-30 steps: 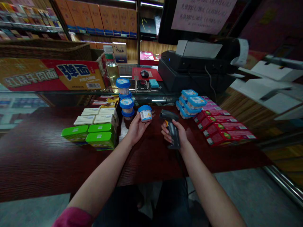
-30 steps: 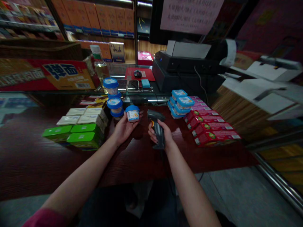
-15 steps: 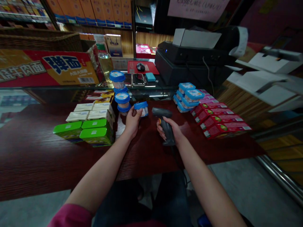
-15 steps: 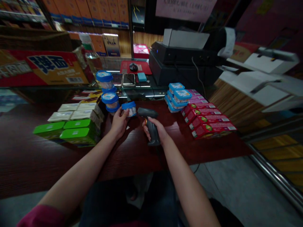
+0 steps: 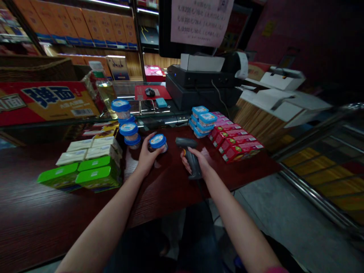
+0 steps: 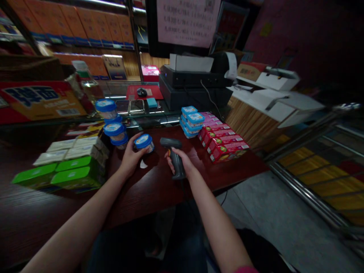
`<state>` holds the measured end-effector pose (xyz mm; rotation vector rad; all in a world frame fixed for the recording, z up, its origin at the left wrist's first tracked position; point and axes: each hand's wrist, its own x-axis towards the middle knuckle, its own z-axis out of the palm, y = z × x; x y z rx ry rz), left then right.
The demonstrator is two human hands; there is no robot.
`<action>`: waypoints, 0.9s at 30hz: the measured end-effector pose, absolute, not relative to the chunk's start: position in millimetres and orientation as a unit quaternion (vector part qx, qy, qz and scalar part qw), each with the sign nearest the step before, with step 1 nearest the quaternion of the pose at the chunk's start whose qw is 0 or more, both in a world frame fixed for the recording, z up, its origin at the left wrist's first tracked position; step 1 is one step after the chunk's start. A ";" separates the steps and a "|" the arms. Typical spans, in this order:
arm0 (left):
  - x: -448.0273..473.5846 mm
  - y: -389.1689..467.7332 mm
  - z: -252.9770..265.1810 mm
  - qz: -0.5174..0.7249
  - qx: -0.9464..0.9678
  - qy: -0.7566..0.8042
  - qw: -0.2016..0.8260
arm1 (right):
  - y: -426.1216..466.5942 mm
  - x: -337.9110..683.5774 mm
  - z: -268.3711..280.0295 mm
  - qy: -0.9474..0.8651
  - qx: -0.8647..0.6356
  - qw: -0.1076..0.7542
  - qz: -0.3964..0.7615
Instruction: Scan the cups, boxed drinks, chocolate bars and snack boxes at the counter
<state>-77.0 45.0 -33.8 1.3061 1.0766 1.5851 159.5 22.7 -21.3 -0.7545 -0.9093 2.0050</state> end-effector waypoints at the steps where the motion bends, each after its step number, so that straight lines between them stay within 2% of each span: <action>1: -74.2 42.5 -32.7 0.603 0.550 0.429 0.387 | 15.5 169.5 -22.4 -0.358 -0.316 0.404 0.780; 7: -19.6 41.0 -31.9 0.473 0.693 0.420 0.345 | -31.7 217.6 -20.9 -0.352 -0.377 0.513 0.686; 14: 78.3 69.5 -42.2 0.466 0.689 0.367 0.415 | -39.2 224.1 -20.0 -0.329 -0.352 0.591 0.647; 27: 126.7 95.4 -37.6 0.544 0.598 0.428 0.404 | -32.3 228.0 -23.1 -0.290 -0.328 0.589 0.680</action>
